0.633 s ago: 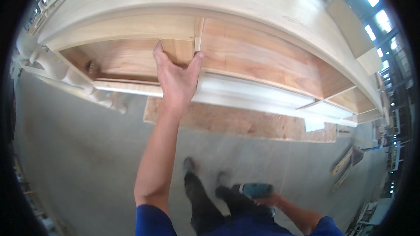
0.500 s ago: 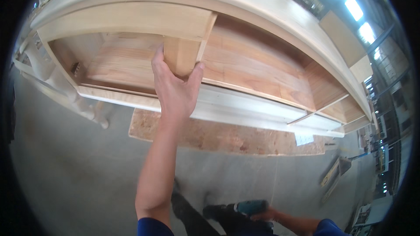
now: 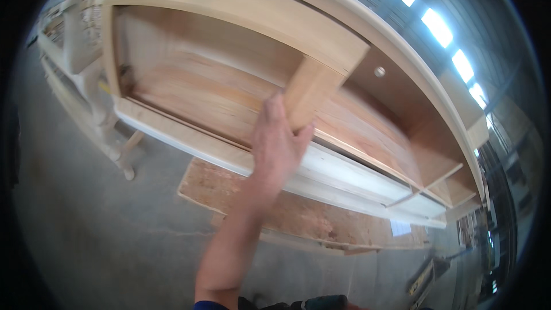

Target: The person assembles wooden furniture by using a power drill to drive screws into hinges and cabinet joints, and by hand fitting wooden panels and components together.

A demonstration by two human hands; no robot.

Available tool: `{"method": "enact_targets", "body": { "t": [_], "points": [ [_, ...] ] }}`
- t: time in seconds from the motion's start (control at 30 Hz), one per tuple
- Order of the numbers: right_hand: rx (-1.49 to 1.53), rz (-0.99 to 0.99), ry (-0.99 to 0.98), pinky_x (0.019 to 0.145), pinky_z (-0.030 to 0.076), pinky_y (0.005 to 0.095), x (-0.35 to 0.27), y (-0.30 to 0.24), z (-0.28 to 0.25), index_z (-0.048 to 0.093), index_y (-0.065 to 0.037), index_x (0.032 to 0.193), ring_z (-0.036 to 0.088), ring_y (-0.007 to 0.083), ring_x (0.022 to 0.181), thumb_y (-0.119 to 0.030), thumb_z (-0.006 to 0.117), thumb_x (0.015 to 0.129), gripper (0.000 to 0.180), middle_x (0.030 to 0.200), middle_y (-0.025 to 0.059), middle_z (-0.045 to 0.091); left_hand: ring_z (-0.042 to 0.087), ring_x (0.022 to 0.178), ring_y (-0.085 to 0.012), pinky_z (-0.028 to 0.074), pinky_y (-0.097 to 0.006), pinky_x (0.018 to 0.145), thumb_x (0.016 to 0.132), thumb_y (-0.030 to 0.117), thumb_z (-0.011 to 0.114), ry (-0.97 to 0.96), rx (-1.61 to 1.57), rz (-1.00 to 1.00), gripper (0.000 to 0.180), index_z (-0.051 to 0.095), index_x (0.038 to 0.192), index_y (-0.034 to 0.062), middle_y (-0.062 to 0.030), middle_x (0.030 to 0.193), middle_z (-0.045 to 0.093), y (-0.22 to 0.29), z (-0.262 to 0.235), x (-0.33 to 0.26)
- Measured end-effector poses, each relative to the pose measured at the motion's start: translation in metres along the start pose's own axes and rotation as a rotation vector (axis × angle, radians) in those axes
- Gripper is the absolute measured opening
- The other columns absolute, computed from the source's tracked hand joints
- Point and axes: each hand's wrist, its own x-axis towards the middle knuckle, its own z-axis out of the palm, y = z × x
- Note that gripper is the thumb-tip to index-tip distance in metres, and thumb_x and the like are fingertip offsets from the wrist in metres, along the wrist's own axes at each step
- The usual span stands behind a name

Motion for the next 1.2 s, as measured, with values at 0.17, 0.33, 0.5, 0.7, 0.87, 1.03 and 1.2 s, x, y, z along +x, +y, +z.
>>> {"method": "enact_targets", "body": {
  "t": [0.17, 0.33, 0.5, 0.7, 0.87, 1.03, 1.2],
  "points": [
    [-0.022, 0.054, 0.020, 0.091, 0.052, 0.0336, -0.005, -0.044, -0.020, 0.058, 0.001, 0.128, 0.063, 0.0191, 0.106, -0.020, 0.058, 0.100, 0.035, 0.126, 0.0104, 0.062, 0.060, 0.101, -0.0412, 0.049, -0.049, 0.087, 0.076, 0.016, 0.080, 0.023, -0.056, 0.051, 0.071, 0.041, 0.133, -0.0011, -0.0236, 0.113, 0.057, -0.004, 0.002, -0.001],
    [-0.068, 0.070, 0.015, 0.091, 0.053, 0.0335, -0.006, -0.076, -0.028, 0.058, 0.001, 0.128, 0.063, 0.0192, 0.106, -0.020, 0.058, 0.100, 0.035, 0.126, 0.0106, 0.062, 0.059, 0.094, -0.0409, 0.049, -0.049, 0.081, 0.074, 0.013, 0.079, 0.047, -0.075, 0.075, 0.070, 0.041, 0.132, 0.0024, -0.0213, 0.107, 0.057, -0.009, 0.001, -0.003],
    [-0.090, 0.069, 0.029, 0.091, 0.053, 0.0334, -0.012, -0.092, -0.026, 0.058, 0.001, 0.128, 0.063, 0.0193, 0.106, -0.019, 0.058, 0.100, 0.034, 0.126, 0.0107, 0.062, 0.058, 0.095, -0.0408, 0.048, -0.049, 0.080, 0.074, 0.012, 0.078, 0.072, -0.071, 0.099, 0.067, 0.041, 0.129, 0.0013, -0.0211, 0.107, 0.056, -0.011, 0.001, -0.001],
    [-0.078, 0.008, 0.042, 0.090, 0.053, 0.0333, -0.023, -0.086, -0.009, 0.058, 0.001, 0.128, 0.063, 0.0194, 0.105, -0.019, 0.058, 0.100, 0.034, 0.126, 0.0109, 0.062, 0.059, 0.095, -0.0422, 0.048, -0.050, 0.083, 0.074, 0.012, 0.077, -0.036, -0.081, 0.040, 0.064, 0.043, 0.127, -0.0011, -0.0235, 0.106, 0.057, 0.004, -0.023, -0.019],
    [0.032, -0.189, 0.121, 0.090, 0.053, 0.0331, -0.038, -0.090, 0.003, 0.058, 0.002, 0.128, 0.063, 0.0194, 0.105, -0.018, 0.058, 0.100, 0.034, 0.125, 0.0111, 0.062, 0.061, 0.098, -0.0415, 0.051, -0.047, 0.084, 0.069, 0.018, 0.082, -0.157, -0.108, -0.095, 0.067, 0.048, 0.125, 0.0001, -0.0237, 0.108, 0.060, 0.042, -0.104, -0.054],
    [0.424, -0.443, 0.094, 0.074, 0.054, 0.0303, -0.039, -0.173, -0.007, 0.065, -0.002, 0.113, 0.064, 0.0131, 0.082, -0.011, 0.074, 0.087, 0.029, 0.099, 0.0065, 0.068, 0.063, 0.100, -0.0349, 0.052, -0.044, 0.083, 0.068, 0.017, 0.084, -0.223, -0.036, -0.288, 0.064, 0.053, 0.123, 0.0043, -0.0175, 0.108, 0.063, 0.095, -0.182, -0.075],
    [0.363, -0.906, 0.075, 0.071, 0.053, 0.0295, -0.046, -0.321, 0.005, 0.064, -0.004, 0.116, 0.063, 0.0122, 0.079, -0.017, 0.070, 0.090, 0.029, 0.096, 0.0028, 0.066, 0.062, 0.083, -0.0232, 0.052, -0.036, 0.073, 0.067, 0.017, 0.087, -0.393, 0.272, -0.408, 0.053, 0.059, 0.112, 0.0111, -0.0073, 0.098, 0.062, 0.104, -0.257, -0.104]
  ]
}}
